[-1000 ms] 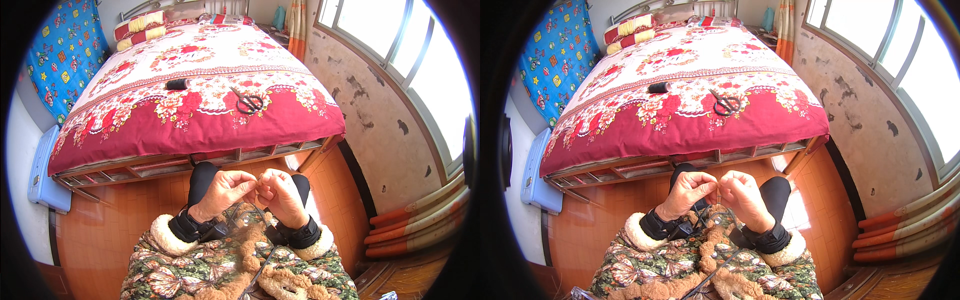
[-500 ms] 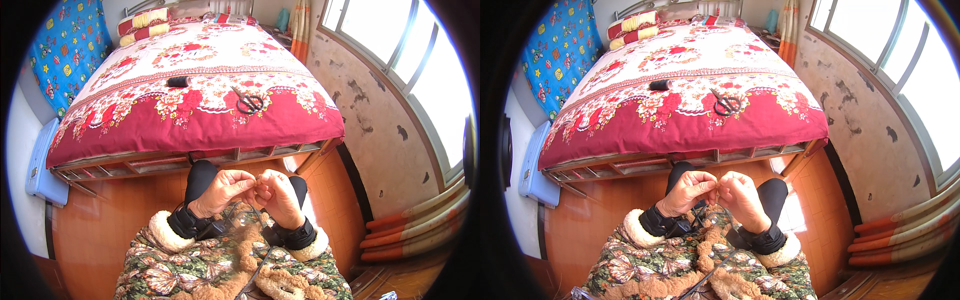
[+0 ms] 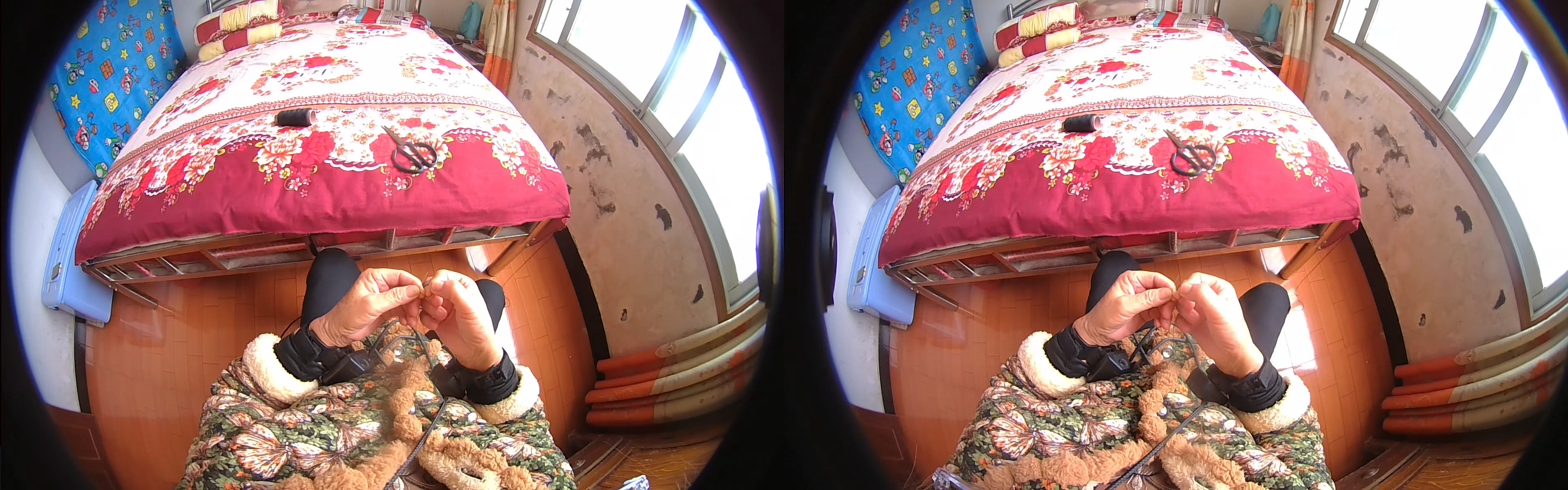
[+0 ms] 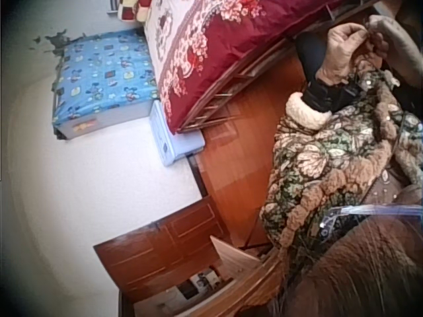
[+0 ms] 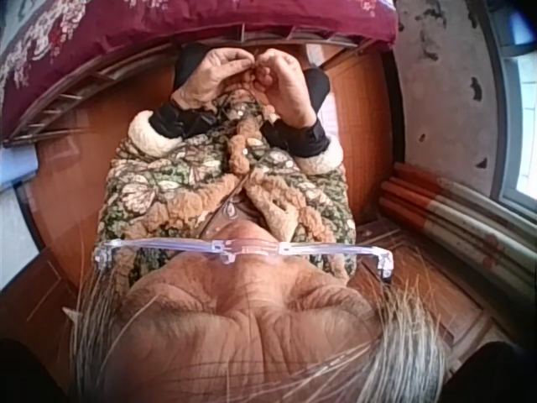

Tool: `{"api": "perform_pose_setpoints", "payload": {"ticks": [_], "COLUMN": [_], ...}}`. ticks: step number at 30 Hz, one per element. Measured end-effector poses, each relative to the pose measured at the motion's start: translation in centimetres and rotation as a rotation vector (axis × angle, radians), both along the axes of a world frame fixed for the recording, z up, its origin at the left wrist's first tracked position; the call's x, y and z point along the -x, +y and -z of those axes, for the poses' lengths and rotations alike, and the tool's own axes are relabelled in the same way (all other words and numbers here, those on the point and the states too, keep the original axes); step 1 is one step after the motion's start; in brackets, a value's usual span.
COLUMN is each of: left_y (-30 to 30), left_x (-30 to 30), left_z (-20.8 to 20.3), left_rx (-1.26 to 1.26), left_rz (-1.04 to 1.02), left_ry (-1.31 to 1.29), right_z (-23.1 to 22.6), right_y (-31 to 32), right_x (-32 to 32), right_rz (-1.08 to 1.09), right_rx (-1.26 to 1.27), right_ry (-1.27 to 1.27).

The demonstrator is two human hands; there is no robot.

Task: The person sits on the floor and manipulates a black wire, stripping and twisting its ends. They use scissors to cut the wire and continue twisting the exposed strands.

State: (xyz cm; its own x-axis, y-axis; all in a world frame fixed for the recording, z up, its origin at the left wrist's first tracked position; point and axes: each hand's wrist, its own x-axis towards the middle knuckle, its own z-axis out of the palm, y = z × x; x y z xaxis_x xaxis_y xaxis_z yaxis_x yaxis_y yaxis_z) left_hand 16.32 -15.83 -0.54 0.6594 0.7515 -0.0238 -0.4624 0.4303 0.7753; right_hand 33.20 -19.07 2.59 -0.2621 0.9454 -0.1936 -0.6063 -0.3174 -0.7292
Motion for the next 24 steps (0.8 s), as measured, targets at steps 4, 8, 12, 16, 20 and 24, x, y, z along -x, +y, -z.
{"api": "perform_pose_setpoints", "payload": {"ticks": [4,8,12,16,20,24], "left_y": [-0.03,-0.08,0.04,0.09,-0.01,-0.06], "left_x": [0.06,0.15,0.16,0.16,0.2,0.19], "left_z": [-0.14,-0.23,-0.14,-0.11,-0.28,-0.5], "left_rx": [-0.001,-0.016,-0.035,-0.047,-0.064,-0.071], "left_rz": [-0.003,-0.012,-0.02,-0.02,-0.036,-0.044], "left_ry": [-0.007,0.006,0.017,0.022,0.05,0.068], "right_z": [0.0,-0.05,-0.1,-0.1,-0.18,-0.32], "right_y": [0.02,0.05,0.08,0.05,0.02,0.03], "right_x": [0.08,0.1,0.09,0.13,0.21,0.27], "right_rz": [-0.004,-0.012,-0.022,-0.026,-0.032,0.009], "right_rx": [-0.001,0.004,0.009,-0.006,-0.018,0.009], "right_ry": [-0.009,-0.002,0.002,-0.006,0.029,-0.001]}}
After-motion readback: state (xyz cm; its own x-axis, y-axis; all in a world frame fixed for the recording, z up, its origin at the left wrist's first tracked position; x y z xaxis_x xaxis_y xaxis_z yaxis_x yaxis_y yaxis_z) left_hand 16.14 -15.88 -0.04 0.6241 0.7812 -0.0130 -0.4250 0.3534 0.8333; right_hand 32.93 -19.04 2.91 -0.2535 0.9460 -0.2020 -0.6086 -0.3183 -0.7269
